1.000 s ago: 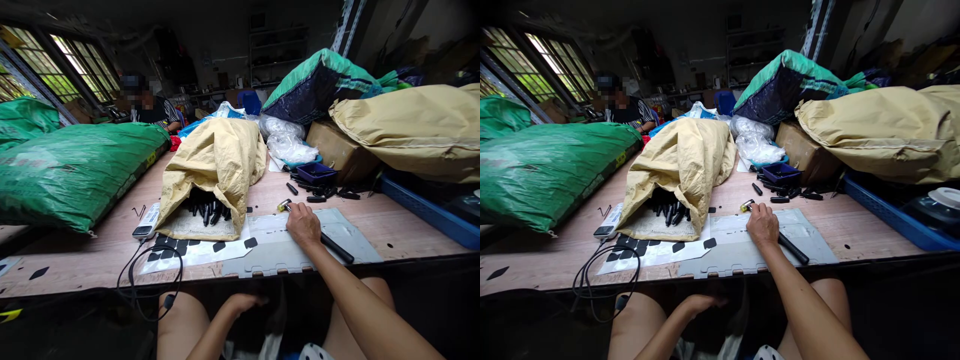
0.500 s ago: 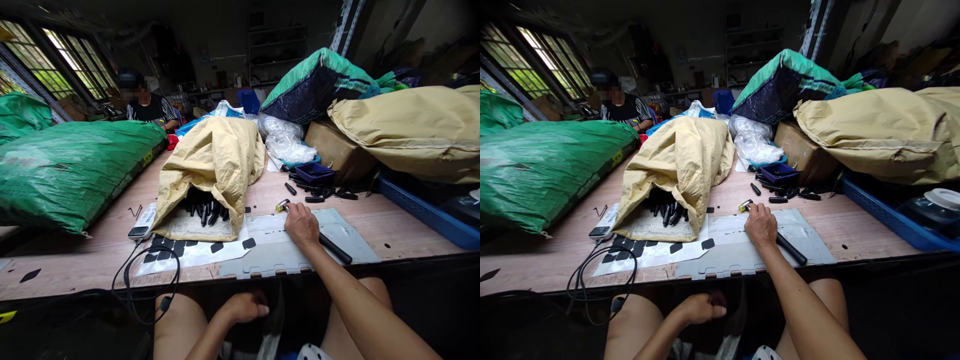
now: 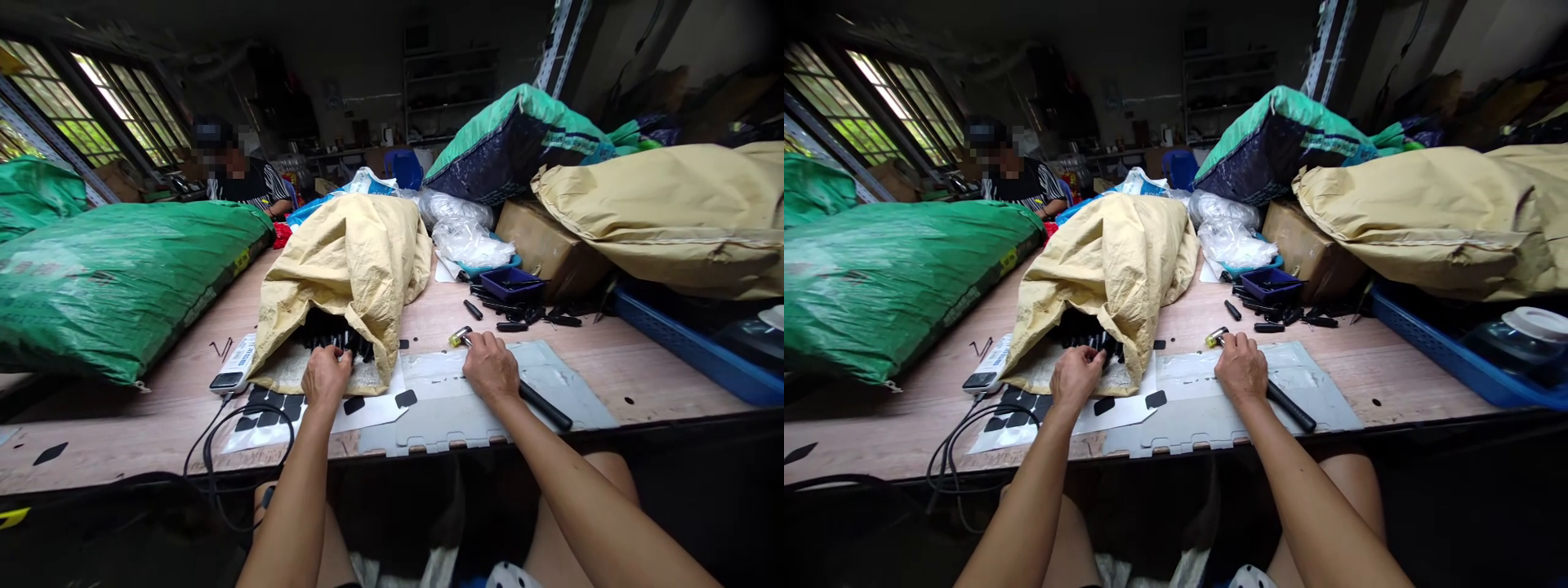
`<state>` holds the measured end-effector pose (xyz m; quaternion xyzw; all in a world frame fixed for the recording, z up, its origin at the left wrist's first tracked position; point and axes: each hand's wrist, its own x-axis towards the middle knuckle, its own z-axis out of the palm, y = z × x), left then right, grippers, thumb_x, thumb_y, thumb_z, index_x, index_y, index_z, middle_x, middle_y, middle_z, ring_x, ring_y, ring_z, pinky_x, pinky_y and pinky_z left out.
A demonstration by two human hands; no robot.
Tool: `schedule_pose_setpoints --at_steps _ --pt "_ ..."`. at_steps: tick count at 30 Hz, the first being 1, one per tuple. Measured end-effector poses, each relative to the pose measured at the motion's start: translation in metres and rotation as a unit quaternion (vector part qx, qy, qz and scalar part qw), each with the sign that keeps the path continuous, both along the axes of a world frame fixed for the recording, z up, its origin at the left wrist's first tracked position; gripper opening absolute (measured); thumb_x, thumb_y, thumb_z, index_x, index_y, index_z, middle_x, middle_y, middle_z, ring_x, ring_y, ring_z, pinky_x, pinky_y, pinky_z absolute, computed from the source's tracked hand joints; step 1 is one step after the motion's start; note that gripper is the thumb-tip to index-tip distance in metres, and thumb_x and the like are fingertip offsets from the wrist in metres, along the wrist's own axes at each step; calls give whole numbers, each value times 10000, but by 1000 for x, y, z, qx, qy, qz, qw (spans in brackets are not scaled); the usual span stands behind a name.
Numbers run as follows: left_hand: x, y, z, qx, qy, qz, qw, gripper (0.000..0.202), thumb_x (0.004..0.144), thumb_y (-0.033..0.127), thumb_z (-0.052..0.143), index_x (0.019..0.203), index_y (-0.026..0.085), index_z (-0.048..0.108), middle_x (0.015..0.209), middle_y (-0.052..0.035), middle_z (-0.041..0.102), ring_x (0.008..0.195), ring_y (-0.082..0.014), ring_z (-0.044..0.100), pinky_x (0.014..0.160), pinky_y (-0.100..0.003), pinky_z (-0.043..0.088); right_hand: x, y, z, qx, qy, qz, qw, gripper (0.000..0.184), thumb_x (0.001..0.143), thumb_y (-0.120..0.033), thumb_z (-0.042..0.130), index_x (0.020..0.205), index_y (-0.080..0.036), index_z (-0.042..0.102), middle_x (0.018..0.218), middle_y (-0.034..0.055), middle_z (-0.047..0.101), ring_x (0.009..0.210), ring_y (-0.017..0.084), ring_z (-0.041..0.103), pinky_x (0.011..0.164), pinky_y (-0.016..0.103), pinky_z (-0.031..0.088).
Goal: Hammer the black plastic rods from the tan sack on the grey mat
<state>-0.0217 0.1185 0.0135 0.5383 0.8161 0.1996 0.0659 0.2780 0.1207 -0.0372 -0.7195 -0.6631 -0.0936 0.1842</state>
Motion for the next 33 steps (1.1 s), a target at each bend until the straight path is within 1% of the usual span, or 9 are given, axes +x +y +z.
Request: schedule_pose_setpoints --at_steps 3,6,10,12,15,18,22,26,33 --pt "1 -5 -3 -46 15 5 999 294 893 466 606 946 222 760 1135 -146 701 1027 -335 674 808 -390 477 0 0 0 -1 -2 -3 1000 276 966 -188 474 1177 -179 651 1072 113 638 986 242 558 758 335 358" --pt "-7 -25 -1 -53 14 12 998 303 884 489 600 893 227 751 1104 -134 708 1001 -331 676 789 -382 475 0 1 0 -2 -2 -4 1000 274 965 -187 477 1178 -177 649 1069 114 638 982 238 557 756 332 357" --pt "-18 -59 6 30 5 32 999 347 905 513 553 848 213 718 990 -106 702 884 -284 668 736 -351 470 -1 1 -1 -1 -7 -8 1000 270 966 -186 478 1175 -175 648 1061 110 636 982 237 554 751 328 354" --pt "-11 -73 11 90 -38 -2 995 327 908 509 565 855 210 687 903 -70 701 790 -235 648 707 -322 461 -1 1 -2 0 -10 -7 1000 266 962 -184 482 1171 -175 648 1060 109 637 975 239 555 745 333 355" --pt "23 -82 15 124 -161 -138 969 276 933 488 580 952 222 653 848 -9 704 695 -168 613 668 -277 454 0 1 -3 3 -11 -7 1000 261 961 -186 486 1166 -176 647 1060 109 637 968 243 555 740 341 356" --pt "67 -72 7 102 -200 -259 939 173 939 398 628 984 232 645 880 6 706 728 -154 606 694 -267 457 1 1 -3 6 -10 -7 1000 256 964 -189 484 1162 -179 647 1060 107 638 973 243 555 743 341 355" --pt "105 -42 -21 92 -146 -298 939 90 916 265 684 987 216 657 958 -27 711 879 -195 619 827 -319 475 0 2 -3 3 -10 -5 1000 250 965 -193 485 1156 -178 646 1063 109 637 975 242 557 741 338 351" --pt "114 -21 -41 96 -104 -293 946 113 886 163 699 982 207 660 1020 -54 687 1029 -235 595 948 -370 469 0 2 -2 3 -10 -7 1000 246 964 -196 486 1150 -181 645 1064 101 639 970 242 559 734 337 345" --pt "112 -17 -47 94 -122 -289 945 143 868 167 720 990 207 657 1048 -51 637 1032 -236 542 955 -374 450 0 0 -1 3 0 -5 1000 250 965 -195 488 1156 -187 650 1058 97 643 975 239 561 743 335 345"
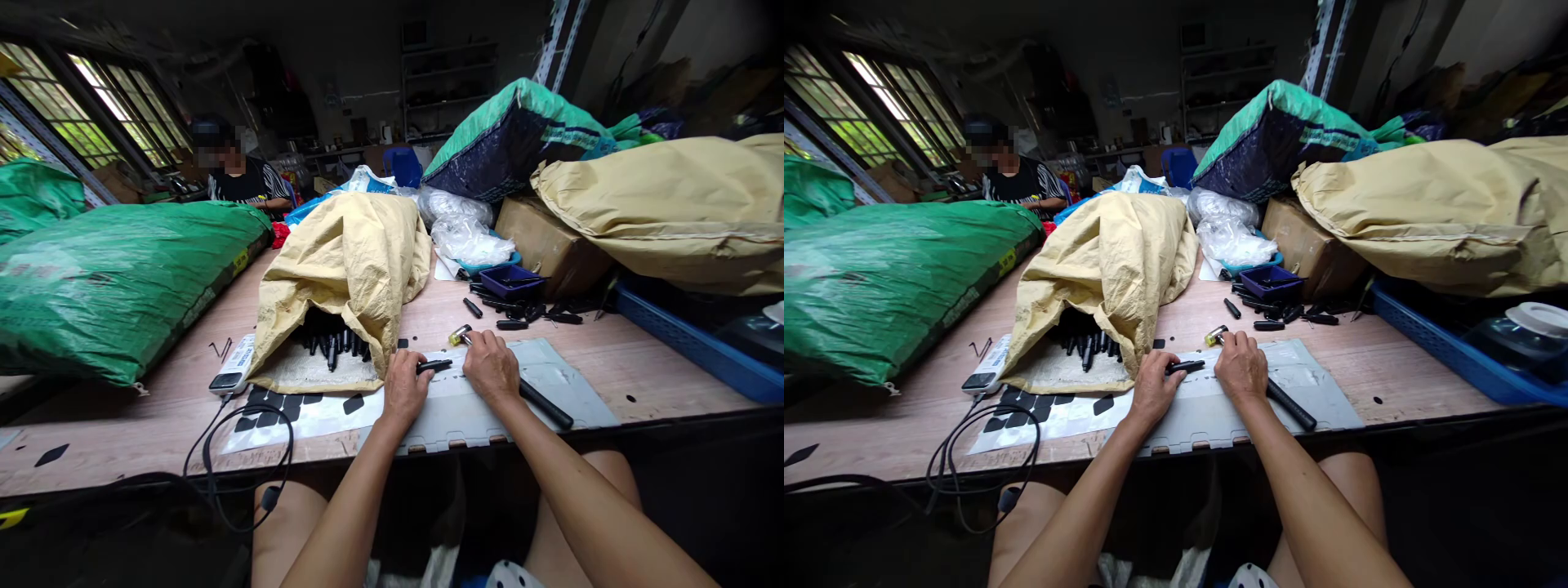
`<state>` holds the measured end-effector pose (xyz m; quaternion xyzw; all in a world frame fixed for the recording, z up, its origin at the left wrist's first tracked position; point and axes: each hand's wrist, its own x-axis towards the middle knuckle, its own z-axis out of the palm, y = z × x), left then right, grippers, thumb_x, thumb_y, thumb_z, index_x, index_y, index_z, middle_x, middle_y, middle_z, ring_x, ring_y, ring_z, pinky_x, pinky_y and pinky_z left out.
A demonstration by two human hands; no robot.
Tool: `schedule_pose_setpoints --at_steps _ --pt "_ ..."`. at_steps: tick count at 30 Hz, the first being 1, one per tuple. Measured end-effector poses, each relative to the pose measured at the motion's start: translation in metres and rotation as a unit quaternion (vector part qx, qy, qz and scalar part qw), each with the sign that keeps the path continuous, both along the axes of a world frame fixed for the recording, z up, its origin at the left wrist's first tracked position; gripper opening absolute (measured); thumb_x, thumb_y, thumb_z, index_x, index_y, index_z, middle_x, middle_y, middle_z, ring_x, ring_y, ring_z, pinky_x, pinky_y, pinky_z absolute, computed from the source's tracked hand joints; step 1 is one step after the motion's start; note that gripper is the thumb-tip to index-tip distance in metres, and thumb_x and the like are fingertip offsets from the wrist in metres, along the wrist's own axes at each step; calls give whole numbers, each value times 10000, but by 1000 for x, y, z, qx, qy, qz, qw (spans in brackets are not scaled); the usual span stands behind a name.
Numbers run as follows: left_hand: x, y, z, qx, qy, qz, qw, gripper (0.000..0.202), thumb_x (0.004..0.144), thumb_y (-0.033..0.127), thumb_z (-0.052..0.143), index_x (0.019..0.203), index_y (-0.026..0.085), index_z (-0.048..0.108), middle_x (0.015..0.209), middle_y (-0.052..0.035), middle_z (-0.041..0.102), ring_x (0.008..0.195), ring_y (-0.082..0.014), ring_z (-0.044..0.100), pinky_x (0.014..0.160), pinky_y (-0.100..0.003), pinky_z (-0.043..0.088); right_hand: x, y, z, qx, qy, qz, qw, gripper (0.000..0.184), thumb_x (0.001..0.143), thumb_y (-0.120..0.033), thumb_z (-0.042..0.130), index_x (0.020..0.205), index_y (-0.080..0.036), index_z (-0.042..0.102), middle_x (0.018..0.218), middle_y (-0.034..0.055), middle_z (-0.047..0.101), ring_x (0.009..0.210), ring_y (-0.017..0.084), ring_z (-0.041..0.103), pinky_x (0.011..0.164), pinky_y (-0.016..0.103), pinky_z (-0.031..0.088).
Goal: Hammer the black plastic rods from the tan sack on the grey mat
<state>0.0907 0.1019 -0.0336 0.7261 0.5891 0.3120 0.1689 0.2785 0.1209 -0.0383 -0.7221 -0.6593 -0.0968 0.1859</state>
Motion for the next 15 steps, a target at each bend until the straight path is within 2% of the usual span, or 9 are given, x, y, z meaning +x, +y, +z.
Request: schedule_pose_setpoints --at_steps 6,10,15 --pt "-3 3 -2 -27 -38 -5 999 158 831 172 756 955 215 670 1009 -24 649 1004 -220 541 918 -350 434 0 -2 1 -1 1 1 1000 269 977 -207 483 1180 -187 659 1059 103 652 979 238 565 743 329 349" --pt "-3 3 -2 -29 -42 -11 999 168 819 246 790 942 220 678 984 -18 643 979 -215 544 895 -341 433 1 -2 0 -4 3 6 1000 288 980 -206 481 1196 -184 669 1072 107 663 995 242 574 754 328 363" --pt "-2 4 -2 -35 -40 -1 999 133 835 243 774 936 226 689 997 -19 650 992 -212 549 897 -337 428 9 2 5 -9 67 15 998 315 948 -188 511 1203 -196 697 1105 104 689 1004 241 596 792 333 413"
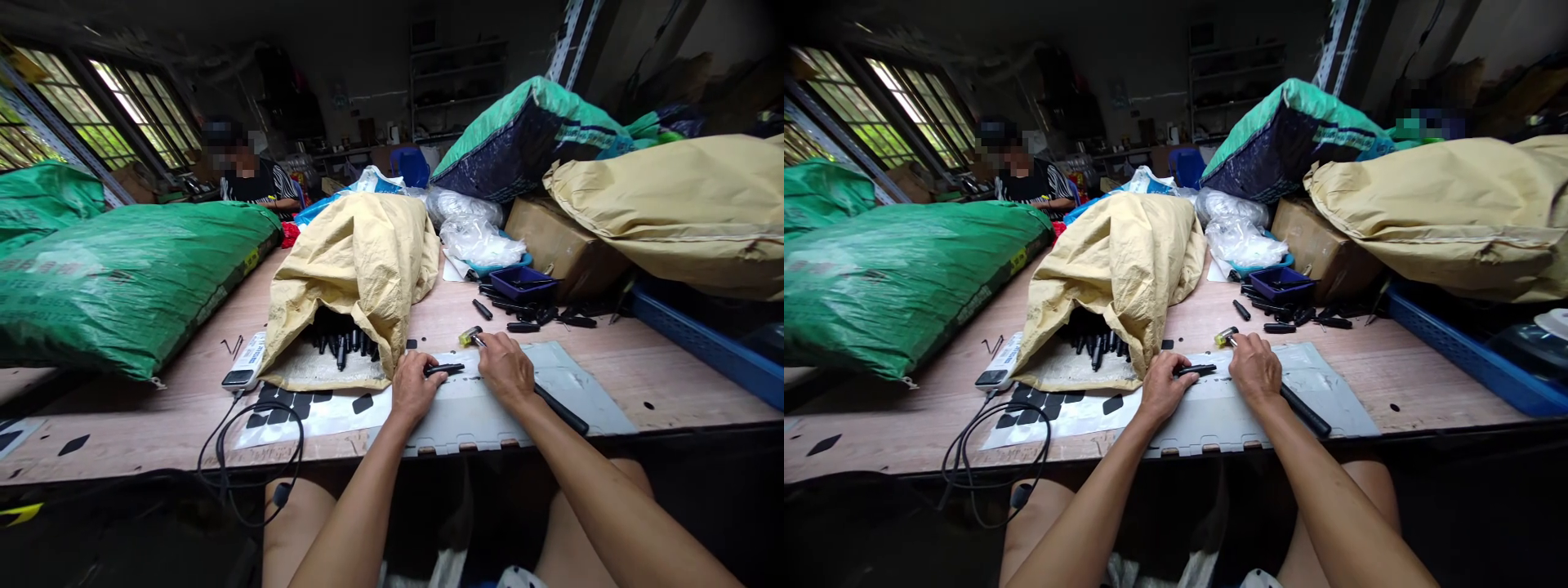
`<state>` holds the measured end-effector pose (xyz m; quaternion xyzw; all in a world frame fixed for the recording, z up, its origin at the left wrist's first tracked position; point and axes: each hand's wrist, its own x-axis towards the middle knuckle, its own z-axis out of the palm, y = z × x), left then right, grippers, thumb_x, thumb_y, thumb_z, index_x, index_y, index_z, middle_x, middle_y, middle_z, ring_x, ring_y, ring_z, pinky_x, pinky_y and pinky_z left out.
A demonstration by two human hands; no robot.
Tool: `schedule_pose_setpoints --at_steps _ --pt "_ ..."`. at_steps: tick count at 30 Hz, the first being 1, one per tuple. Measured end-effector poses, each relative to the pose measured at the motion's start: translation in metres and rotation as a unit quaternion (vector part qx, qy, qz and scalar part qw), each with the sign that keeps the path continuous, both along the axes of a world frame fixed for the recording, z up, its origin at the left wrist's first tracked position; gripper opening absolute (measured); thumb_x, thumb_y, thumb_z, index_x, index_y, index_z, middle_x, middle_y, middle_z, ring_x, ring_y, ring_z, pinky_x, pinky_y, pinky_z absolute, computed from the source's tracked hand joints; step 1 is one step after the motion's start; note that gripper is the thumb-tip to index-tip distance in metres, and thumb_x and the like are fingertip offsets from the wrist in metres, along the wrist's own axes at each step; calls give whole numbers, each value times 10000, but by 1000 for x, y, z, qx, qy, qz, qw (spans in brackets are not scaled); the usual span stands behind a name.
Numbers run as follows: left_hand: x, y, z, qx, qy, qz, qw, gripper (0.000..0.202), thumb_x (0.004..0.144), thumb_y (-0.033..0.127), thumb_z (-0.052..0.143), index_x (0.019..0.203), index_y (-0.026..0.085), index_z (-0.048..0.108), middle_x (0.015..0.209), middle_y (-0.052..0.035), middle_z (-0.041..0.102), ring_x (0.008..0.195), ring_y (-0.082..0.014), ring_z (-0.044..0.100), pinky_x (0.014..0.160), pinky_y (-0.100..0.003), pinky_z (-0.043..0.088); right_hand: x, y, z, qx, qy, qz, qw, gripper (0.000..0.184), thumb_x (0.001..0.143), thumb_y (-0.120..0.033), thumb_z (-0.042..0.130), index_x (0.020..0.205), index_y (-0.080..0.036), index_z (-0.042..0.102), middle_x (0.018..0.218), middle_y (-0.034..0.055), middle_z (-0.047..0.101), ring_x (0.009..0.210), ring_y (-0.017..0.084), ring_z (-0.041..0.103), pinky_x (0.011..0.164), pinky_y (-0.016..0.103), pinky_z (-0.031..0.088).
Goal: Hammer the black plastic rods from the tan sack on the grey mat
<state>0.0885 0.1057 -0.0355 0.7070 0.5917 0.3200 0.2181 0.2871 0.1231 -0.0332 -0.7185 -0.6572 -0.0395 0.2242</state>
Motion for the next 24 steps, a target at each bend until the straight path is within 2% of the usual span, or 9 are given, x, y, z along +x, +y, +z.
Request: schedule_pose_setpoints --at_steps 3,6,10,13,17,20,24 --pt "0 0 -1 -5 -1 -2 1000 134 835 244 774 946 228 701 997 -20 652 1000 -215 552 899 -338 430 2 -1 11 47 74 1 996 341 938 -210 517 1224 -199 702 1142 104 703 1033 247 617 842 343 452" --pt "-1 0 -1 -4 -6 -2 1000 135 836 239 772 955 228 711 1001 -22 657 1017 -218 557 924 -346 431 -3 -9 23 82 179 53 979 340 936 -257 518 1211 -201 710 1179 93 724 998 229 654 859 341 489" --pt "0 0 1 -8 -12 -2 1000 139 834 225 771 963 223 721 1008 -28 659 1034 -222 565 952 -359 435 -19 -27 31 44 278 149 948 327 920 -294 527 1156 -201 733 1151 81 760 929 205 690 829 324 529" --pt "0 0 2 -13 -8 0 1000 139 827 221 774 957 224 726 987 -29 648 1012 -222 567 931 -357 445 -29 -39 33 17 287 187 940 324 909 -273 529 1151 -220 738 1142 69 769 953 204 703 850 325 542" --pt "0 1 2 -12 -6 -1 1000 130 823 215 777 940 218 720 973 -29 639 997 -218 567 913 -349 450 -36 -49 35 37 266 213 939 328 931 -236 504 1172 -225 726 1172 73 757 1049 210 698 932 328 531" --pt "-1 1 0 -8 -3 -8 1000 120 832 218 769 940 210 716 983 -33 638 999 -220 568 916 -351 450 -39 -52 31 47 226 216 949 331 948 -225 491 1198 -227 709 1163 75 751 1051 205 694 922 308 531" --pt "-1 1 -2 -8 0 -5 1000 125 830 197 759 948 210 719 988 -34 641 1022 -228 567 938 -357 446 -40 -53 24 16 180 199 963 313 944 -201 489 1155 -230 718 1121 65 756 1025 203 695 906 304 530"
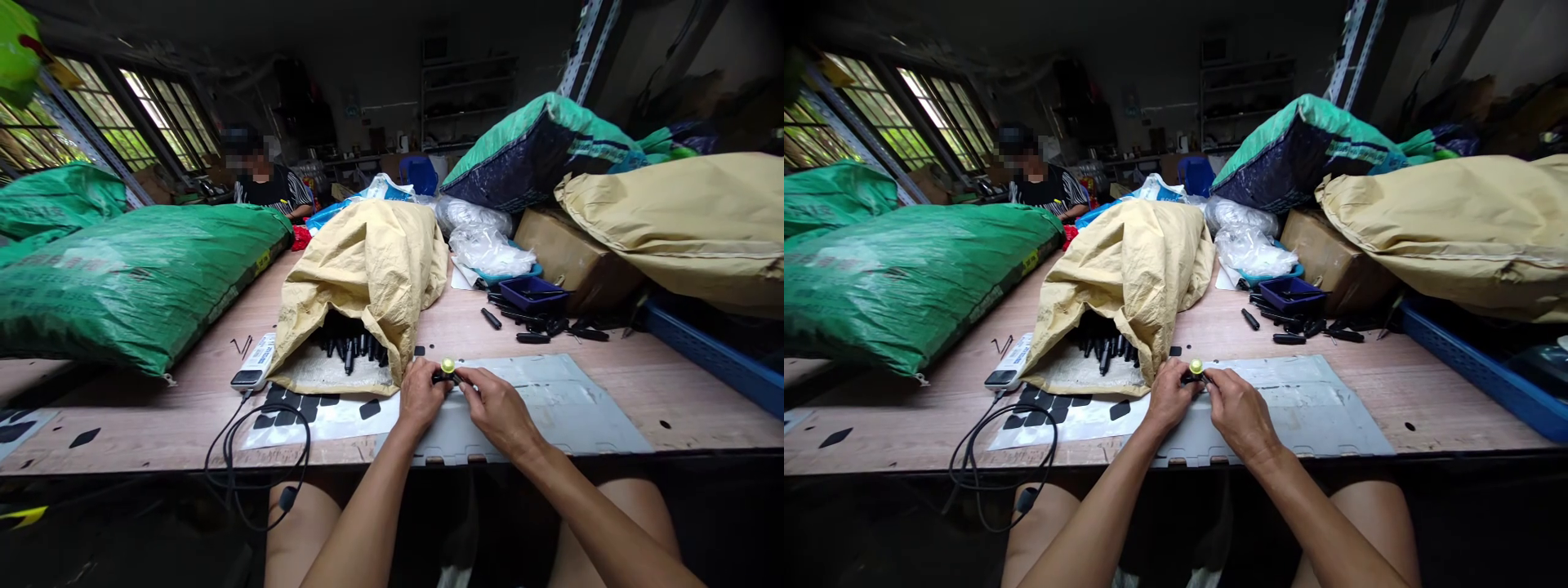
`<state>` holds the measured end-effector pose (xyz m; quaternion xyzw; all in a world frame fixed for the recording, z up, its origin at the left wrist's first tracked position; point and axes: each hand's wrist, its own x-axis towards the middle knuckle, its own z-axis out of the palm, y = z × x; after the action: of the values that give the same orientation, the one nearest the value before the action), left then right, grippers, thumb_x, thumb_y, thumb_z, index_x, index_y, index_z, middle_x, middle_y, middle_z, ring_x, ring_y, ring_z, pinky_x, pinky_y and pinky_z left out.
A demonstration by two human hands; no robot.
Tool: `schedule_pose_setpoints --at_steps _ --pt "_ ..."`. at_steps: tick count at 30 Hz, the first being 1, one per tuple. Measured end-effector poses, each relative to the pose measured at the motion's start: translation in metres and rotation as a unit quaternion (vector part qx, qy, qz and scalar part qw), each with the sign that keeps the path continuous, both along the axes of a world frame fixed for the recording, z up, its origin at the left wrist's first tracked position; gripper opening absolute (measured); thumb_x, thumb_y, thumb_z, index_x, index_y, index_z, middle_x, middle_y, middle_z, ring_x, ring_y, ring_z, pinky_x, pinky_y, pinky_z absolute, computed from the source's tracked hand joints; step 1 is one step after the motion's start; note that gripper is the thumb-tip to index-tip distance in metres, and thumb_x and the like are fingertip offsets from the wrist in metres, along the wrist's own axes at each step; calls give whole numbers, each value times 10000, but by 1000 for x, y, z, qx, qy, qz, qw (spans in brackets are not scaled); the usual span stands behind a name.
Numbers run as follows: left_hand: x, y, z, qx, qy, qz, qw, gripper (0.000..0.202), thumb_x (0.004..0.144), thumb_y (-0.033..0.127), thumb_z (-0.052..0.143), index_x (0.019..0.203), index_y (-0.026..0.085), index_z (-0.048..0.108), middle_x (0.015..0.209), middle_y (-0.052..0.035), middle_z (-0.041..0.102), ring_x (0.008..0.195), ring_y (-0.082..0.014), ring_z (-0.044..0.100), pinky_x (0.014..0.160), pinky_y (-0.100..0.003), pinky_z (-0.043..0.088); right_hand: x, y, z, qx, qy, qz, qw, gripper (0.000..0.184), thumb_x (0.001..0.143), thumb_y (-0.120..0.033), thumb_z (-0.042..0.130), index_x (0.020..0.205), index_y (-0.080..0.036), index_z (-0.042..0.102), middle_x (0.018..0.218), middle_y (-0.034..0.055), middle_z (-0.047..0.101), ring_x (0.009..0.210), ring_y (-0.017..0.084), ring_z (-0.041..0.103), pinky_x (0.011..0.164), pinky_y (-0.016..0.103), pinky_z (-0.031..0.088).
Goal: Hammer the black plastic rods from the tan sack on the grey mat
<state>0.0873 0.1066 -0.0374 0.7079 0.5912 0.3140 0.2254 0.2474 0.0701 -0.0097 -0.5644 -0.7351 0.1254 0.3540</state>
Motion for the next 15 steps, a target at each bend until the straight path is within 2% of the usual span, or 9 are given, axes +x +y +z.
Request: schedule_pose_setpoints --at_steps 6,10,12,15 --pt "1 0 2 -3 -12 1 1000 135 821 194 770 943 218 718 1000 -29 649 1037 -223 569 950 -359 443 7 -2 4 20 33 -21 999 328 952 -237 491 1203 -228 702 1171 78 747 1031 218 689 924 331 521" --pt "0 0 0 0 -21 0 1000 137 825 197 763 951 221 714 1002 -28 647 1043 -220 568 956 -357 442 11 -5 2 -17 8 -35 999 317 945 -235 481 1156 -244 718 1141 66 753 1020 221 691 900 336 518" --pt "0 -1 -1 3 -23 -1 1000 143 821 201 768 950 220 709 1003 -28 645 1040 -220 564 945 -354 443 14 -2 2 -26 5 -42 999 309 942 -245 488 1142 -245 723 1124 58 755 993 216 692 876 330 516" --pt "0 -1 -1 8 -19 -3 1000 149 813 199 775 936 221 693 1000 -26 642 1022 -216 559 925 -348 442 22 12 6 2 1 -72 997 313 944 -260 505 1176 -247 714 1157 61 746 995 212 685 855 321 503"
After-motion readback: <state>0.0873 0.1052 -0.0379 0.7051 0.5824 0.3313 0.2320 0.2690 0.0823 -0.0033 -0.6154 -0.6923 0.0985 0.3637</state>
